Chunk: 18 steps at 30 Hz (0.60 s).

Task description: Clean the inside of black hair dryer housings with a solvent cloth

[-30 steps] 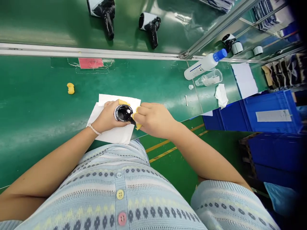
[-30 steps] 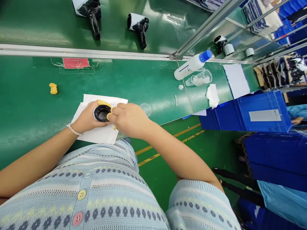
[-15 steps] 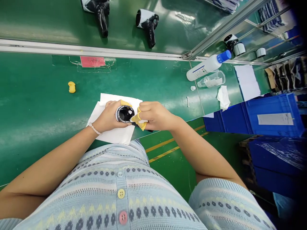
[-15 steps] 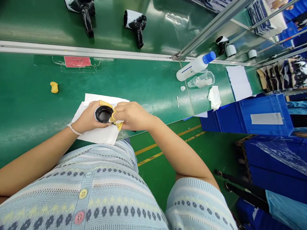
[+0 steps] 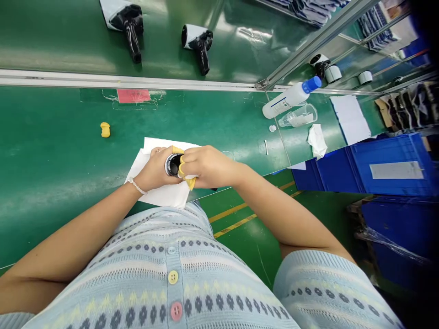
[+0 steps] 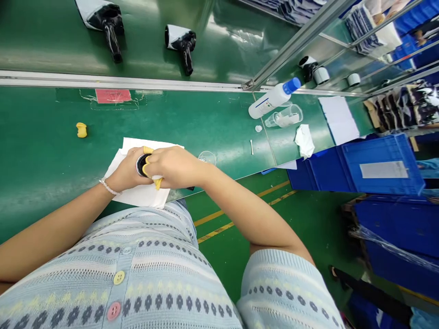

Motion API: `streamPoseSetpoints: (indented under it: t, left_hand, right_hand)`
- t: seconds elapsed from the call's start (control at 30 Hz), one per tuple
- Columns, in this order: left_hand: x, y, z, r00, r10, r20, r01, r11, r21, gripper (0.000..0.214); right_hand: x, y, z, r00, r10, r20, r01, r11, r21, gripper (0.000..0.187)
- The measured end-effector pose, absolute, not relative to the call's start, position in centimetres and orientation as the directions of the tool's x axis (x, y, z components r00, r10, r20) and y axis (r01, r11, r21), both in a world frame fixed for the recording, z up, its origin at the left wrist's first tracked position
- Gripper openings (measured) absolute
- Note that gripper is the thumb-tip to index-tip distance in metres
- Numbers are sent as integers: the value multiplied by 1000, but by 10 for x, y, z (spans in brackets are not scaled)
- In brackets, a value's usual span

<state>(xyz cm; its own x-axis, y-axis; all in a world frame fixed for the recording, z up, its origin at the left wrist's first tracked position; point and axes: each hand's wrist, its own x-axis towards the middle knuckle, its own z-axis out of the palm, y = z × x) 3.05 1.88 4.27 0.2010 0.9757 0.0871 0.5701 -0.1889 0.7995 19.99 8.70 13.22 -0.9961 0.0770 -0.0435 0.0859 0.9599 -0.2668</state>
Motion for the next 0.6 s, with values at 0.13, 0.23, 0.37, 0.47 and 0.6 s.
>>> streamPoseSetpoints:
  t: [0.13,0.23,0.37,0.47,0.6]
  left_hand:
    - [31,19,45,205,976,72,589,-182,787,47]
    - [32,20,47,208,975,72,586,-183,790,49]
    - [32,20,47,180,981,70,586,-164,794,51]
    - [31,19,44,172,983,58,590,-150,793,53]
    - [31,18,41,145,989,36,616,-119,779,47]
  right_hand:
    - [200,88,133,-997,68,-35,75,959,-272,12]
    - [207,91,130,-995,94,-13,95,970,-223,13]
    - [209,82,111,-887,408,214,379,911,-164,14]
    - [201,69,100,-746,580,328,496,812,-309,13]
    - [188,59,97,-706,631,322,563,776,-286,10]
